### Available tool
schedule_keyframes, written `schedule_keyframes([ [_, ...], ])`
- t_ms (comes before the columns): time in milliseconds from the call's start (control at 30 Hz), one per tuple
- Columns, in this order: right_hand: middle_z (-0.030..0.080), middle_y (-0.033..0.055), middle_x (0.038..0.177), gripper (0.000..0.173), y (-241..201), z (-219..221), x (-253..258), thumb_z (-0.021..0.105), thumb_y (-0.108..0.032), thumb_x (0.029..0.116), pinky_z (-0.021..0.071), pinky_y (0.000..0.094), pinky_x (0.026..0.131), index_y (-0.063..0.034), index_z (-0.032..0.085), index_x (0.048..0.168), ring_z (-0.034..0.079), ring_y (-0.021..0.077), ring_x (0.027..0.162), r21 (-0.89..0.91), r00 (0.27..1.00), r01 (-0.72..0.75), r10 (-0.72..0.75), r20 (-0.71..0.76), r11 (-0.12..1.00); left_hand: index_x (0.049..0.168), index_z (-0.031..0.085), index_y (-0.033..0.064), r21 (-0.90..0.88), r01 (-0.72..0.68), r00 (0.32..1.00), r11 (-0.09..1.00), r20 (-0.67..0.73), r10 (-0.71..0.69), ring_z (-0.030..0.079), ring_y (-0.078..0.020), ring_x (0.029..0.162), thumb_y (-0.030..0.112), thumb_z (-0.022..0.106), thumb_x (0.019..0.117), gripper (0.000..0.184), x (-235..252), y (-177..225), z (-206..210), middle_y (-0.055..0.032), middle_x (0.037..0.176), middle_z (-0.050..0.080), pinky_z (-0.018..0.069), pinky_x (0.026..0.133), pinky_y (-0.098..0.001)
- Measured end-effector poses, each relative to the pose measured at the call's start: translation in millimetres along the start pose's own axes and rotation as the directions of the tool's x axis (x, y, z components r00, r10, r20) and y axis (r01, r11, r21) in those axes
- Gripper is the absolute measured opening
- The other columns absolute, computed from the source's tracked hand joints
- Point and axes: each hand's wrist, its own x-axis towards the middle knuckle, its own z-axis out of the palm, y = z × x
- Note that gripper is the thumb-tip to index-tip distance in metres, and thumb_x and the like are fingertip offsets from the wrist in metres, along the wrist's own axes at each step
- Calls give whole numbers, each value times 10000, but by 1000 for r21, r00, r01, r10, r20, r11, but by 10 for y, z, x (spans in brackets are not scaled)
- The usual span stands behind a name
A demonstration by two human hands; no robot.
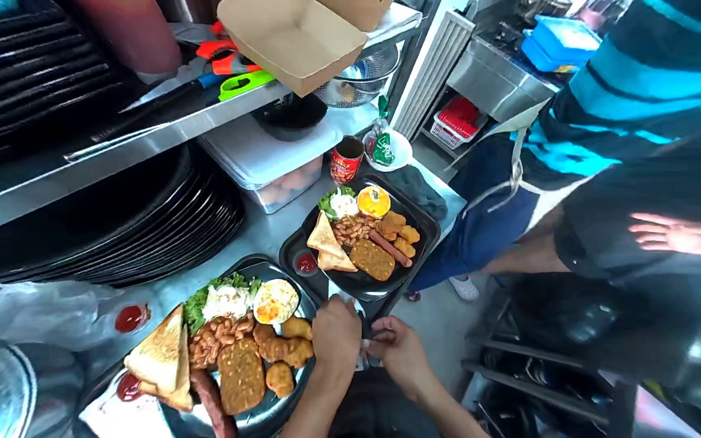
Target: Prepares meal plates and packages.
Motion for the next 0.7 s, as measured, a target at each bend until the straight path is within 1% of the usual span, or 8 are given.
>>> schedule_keyframes([
  [67, 739, 90, 864, 400, -8, -18, 57, 863, -187, 832, 663, 377, 637, -29, 629, 1116, 745, 201, 687, -74, 1000, -5, 3, -26, 997, 1217, 673, 28, 47, 39, 999, 998, -21, -38, 698, -329, 1101, 411, 500, 1065, 448, -65, 11, 33, -180, 1157, 712, 557, 954, -507],
  [167, 723, 83, 787, 383, -93, -78, 108, 851, -279, 860, 640, 364, 546, -41, 617, 1048, 718, 199, 575, -171, 999, -28, 21, -45, 985, 1233, 664, 33, 105, 135, 991, 985, 8, -136, 694, -328, 1126, 443, 483, 1067, 478, -161, 107, 60, -175, 1166, 716, 555, 961, -499],
  [233, 706, 71, 730, 358, -125, -104, 170, 826, -313, 882, 620, 351, 525, -46, 621, 1005, 695, 183, 533, -213, 1000, -21, 17, -23, 977, 1228, 668, 34, 80, 164, 986, 983, 0, -165, 696, -327, 1115, 444, 502, 1061, 474, -185, 150, 95, -175, 1149, 719, 553, 962, -500],
  [400, 723, 56, 810, 332, -41, -267, 275, 767, -324, 921, 642, 338, 653, -42, 663, 1061, 727, 157, 649, -296, 983, 116, -67, 171, 948, 1242, 663, 64, 35, 212, 971, 977, -119, -206, 716, -333, 1062, 383, 514, 1066, 394, -164, 249, 261, -166, 1096, 736, 569, 921, -507],
  [467, 725, 71, 865, 370, -19, -379, 309, 751, -353, 930, 631, 351, 714, -30, 678, 1093, 727, 165, 711, -335, 957, 207, -119, 265, 919, 1245, 666, 53, -23, 211, 965, 977, -158, -212, 712, -345, 1065, 333, 523, 1069, 360, -153, 270, 316, -182, 1111, 729, 563, 933, -515],
  [533, 731, 78, 883, 369, -57, -532, 350, 720, -377, 953, 630, 363, 731, -29, 703, 1074, 728, 172, 736, -334, 931, 288, -181, 316, 897, 1251, 681, 52, -85, 196, 955, 977, -209, -210, 706, -355, 1078, 282, 529, 1070, 330, -128, 281, 383, -189, 1143, 722, 556, 951, -523],
  [600, 739, 63, 887, 331, -126, -741, 409, 688, -366, 973, 630, 359, 724, -47, 715, 1056, 729, 160, 741, -324, 918, 364, -278, 282, 873, 1239, 702, 51, -126, 178, 941, 976, -269, -206, 707, -359, 1080, 254, 534, 1068, 314, -91, 287, 455, -190, 1156, 724, 553, 963, -530],
  [700, 733, 58, 895, 268, -304, -1128, 618, 690, -310, 971, 619, 345, 725, -52, 733, 1027, 714, 145, 756, -361, 883, 459, -462, 85, 812, 1213, 717, 42, -151, 172, 935, 974, -285, -209, 701, -353, 1100, 225, 526, 1069, 301, -60, 329, 495, -194, 1180, 718, 543, 986, -525],
])
